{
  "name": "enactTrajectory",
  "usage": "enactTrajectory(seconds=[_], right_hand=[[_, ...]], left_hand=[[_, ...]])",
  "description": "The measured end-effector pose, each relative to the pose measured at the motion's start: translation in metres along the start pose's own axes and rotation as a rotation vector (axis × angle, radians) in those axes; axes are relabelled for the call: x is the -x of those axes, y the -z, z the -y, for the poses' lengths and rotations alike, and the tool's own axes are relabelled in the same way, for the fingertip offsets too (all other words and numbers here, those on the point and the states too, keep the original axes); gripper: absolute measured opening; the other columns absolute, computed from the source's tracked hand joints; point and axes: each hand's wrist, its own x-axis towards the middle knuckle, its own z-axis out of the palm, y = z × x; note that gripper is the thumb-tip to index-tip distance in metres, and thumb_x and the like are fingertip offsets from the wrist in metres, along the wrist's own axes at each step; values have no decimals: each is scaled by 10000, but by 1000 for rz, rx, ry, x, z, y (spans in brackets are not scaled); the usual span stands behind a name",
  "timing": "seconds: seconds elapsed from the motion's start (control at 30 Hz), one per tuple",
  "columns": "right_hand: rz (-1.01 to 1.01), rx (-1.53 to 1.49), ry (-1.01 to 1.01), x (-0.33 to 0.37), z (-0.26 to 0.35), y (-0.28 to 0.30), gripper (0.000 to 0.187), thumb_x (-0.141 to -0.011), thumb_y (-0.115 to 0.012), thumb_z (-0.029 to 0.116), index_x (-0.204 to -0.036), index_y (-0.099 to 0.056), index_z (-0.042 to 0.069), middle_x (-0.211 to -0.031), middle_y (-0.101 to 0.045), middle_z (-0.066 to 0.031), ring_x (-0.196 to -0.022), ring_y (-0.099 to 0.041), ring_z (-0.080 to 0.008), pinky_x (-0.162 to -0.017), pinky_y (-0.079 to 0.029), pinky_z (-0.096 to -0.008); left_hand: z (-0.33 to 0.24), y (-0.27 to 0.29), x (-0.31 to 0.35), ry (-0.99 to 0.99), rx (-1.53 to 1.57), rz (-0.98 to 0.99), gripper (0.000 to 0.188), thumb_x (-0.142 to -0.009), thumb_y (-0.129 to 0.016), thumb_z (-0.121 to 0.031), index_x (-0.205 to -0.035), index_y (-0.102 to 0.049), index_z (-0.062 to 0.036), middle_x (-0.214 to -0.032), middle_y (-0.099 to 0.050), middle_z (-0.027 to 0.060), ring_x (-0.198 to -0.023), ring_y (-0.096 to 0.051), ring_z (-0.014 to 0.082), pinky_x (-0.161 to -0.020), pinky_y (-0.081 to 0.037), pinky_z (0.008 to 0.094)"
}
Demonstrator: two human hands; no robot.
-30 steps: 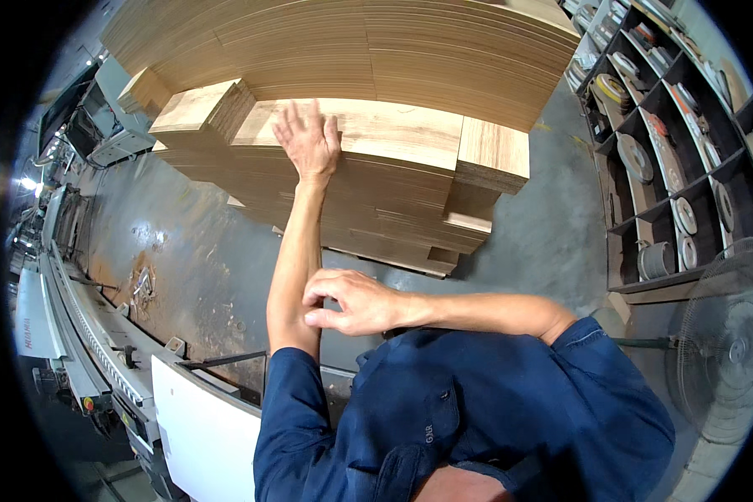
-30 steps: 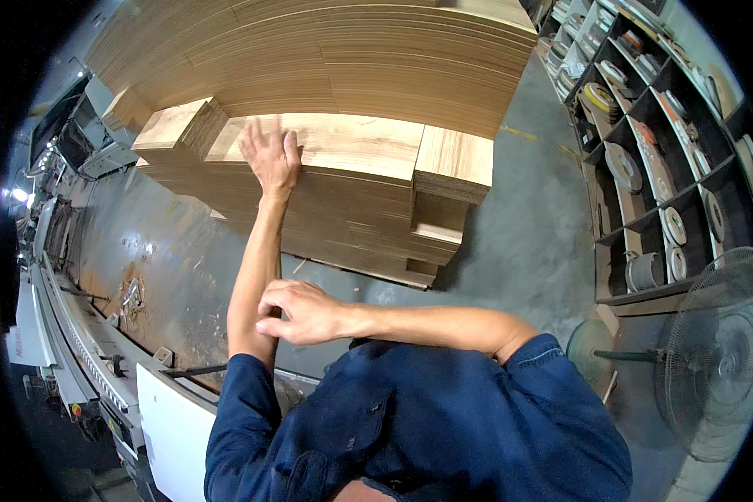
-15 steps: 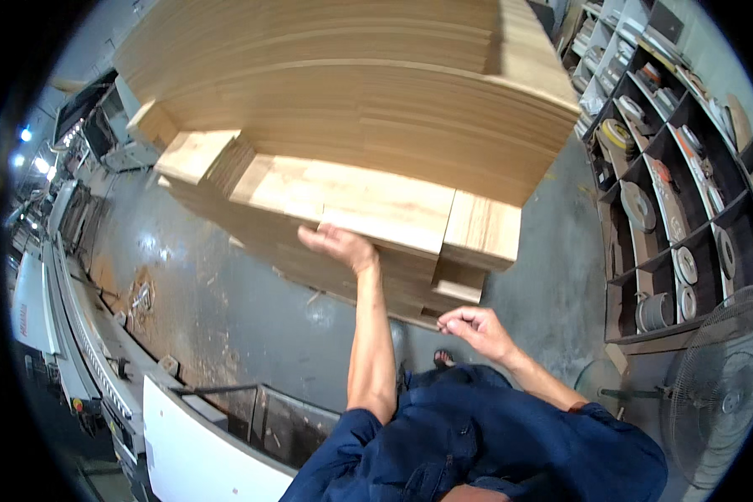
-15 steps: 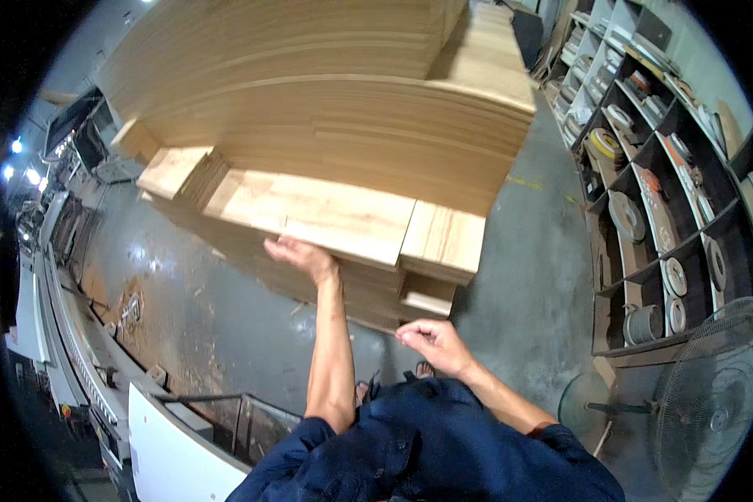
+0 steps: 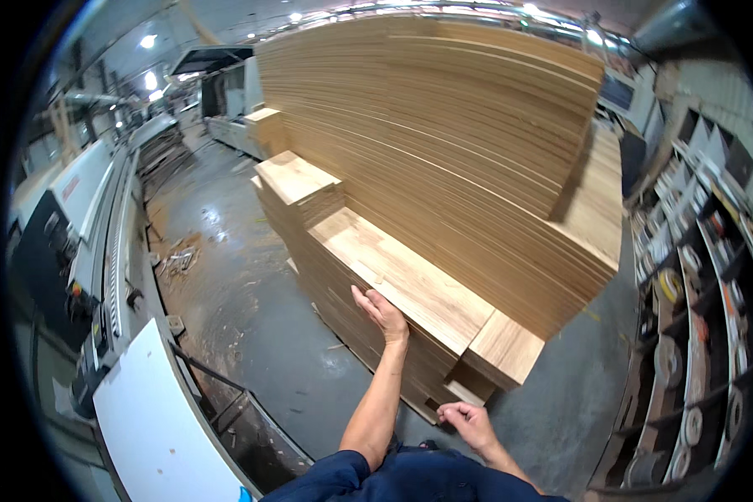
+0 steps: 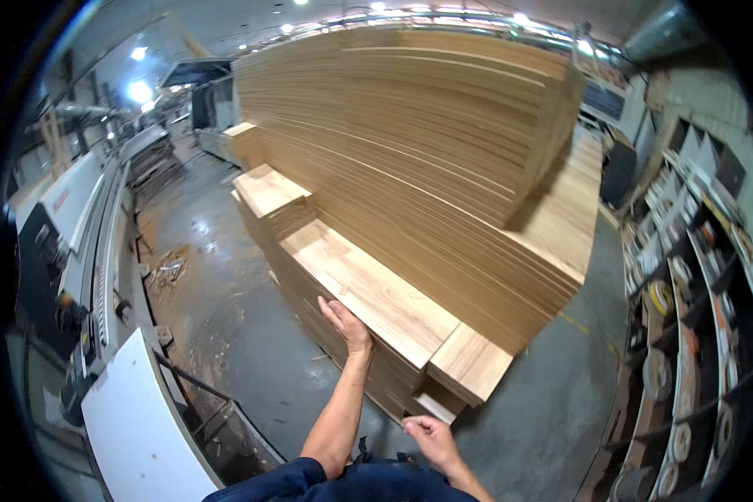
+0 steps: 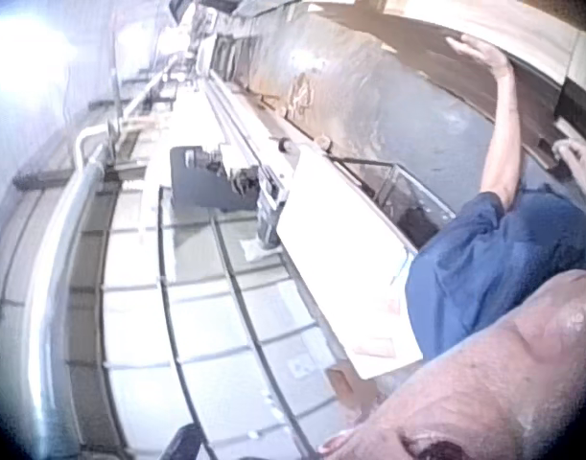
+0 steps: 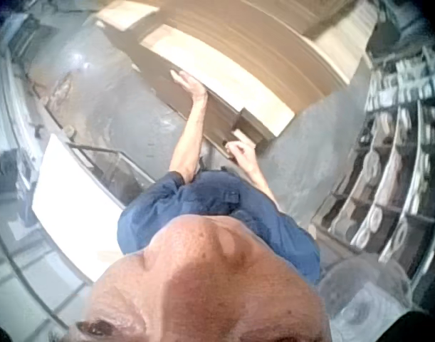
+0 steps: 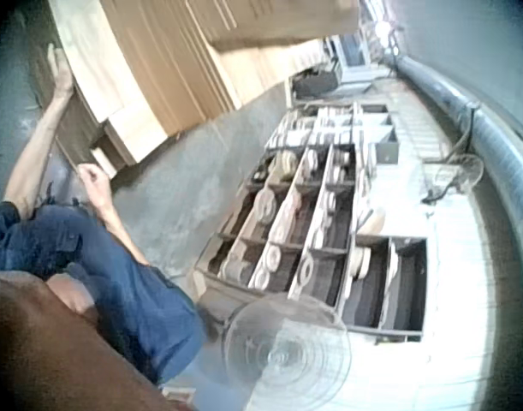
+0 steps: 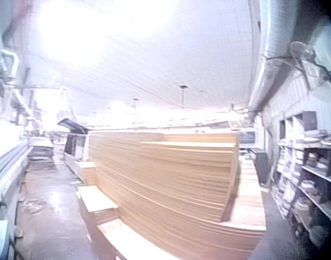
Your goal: The person uses a small hand tool to scrape the edges of wooden planks on a table and then stacks them onto a larger pile.
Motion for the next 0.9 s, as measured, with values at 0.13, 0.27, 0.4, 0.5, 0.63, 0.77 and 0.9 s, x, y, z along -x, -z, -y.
enactTrajectory(seconds=[0.13,0.27,0.4,0.5,0.63,0.77,0.9], right_hand=[[113,32,-66,-14,-8,-4,213,-942,-629,148,-1048,-688,-27,-940,-703,-50,-856,-634,-99,-795,-506,-244],[194,113,-97,-24,-2,0,267,-945,-634,205,-1070,-684,-26,-955,-704,-52,-882,-635,-97,-805,-507,-243],[283,157,-148,-39,-5,2,282,-946,-633,235,-1065,-686,-15,-939,-701,-50,-869,-633,-96,-792,-503,-241],[370,160,-197,-48,-9,-17,275,-940,-635,231,-1047,-689,-17,-923,-701,-45,-855,-633,-98,-778,-499,-242],[423,236,-220,-54,-1,-37,253,-932,-629,200,-1026,-693,-26,-908,-703,-46,-852,-638,-107,-782,-502,-251],[445,177,-171,-60,0,-51,205,-936,-618,145,-998,-697,-34,-910,-699,-60,-823,-627,-112,-768,-507,-262],[546,201,-244,-65,-13,-69,214,-944,-614,156,-1007,-693,-32,-925,-698,-61,-824,-634,-117,-762,-511,-262]], left_hand=[[-7,20,-4,11,-98,-19,716,-1030,-296,-473,-1491,-128,48,-1549,-136,254,-1453,-119,364,-1176,-135,445],[-6,47,4,-22,-184,30,644,-1033,-357,-393,-1482,-192,37,-1529,-216,254,-1409,-250,371,-1152,-215,447],[22,102,15,147,-120,61,611,-1018,-432,-320,-1477,-219,21,-1469,-331,271,-1334,-391,344,-1112,-306,411],[40,177,16,144,-394,32,592,-994,-491,-335,-1426,-334,38,-1308,-532,238,-1183,-548,296,-1012,-419,386],[54,259,18,294,-593,13,507,-931,-569,-327,-1287,-522,32,-1048,-686,180,-972,-661,280,-884,-496,394],[56,319,18,243,-840,-33,476,-864,-617,-350,-1182,-620,4,-1016,-694,197,-958,-672,323,-854,-512,400],[46,368,34,324,-833,-125,432,-851,-624,-354,-1109,-666,-10,-991,-702,192,-941,-676,339,-836,-519,405]])
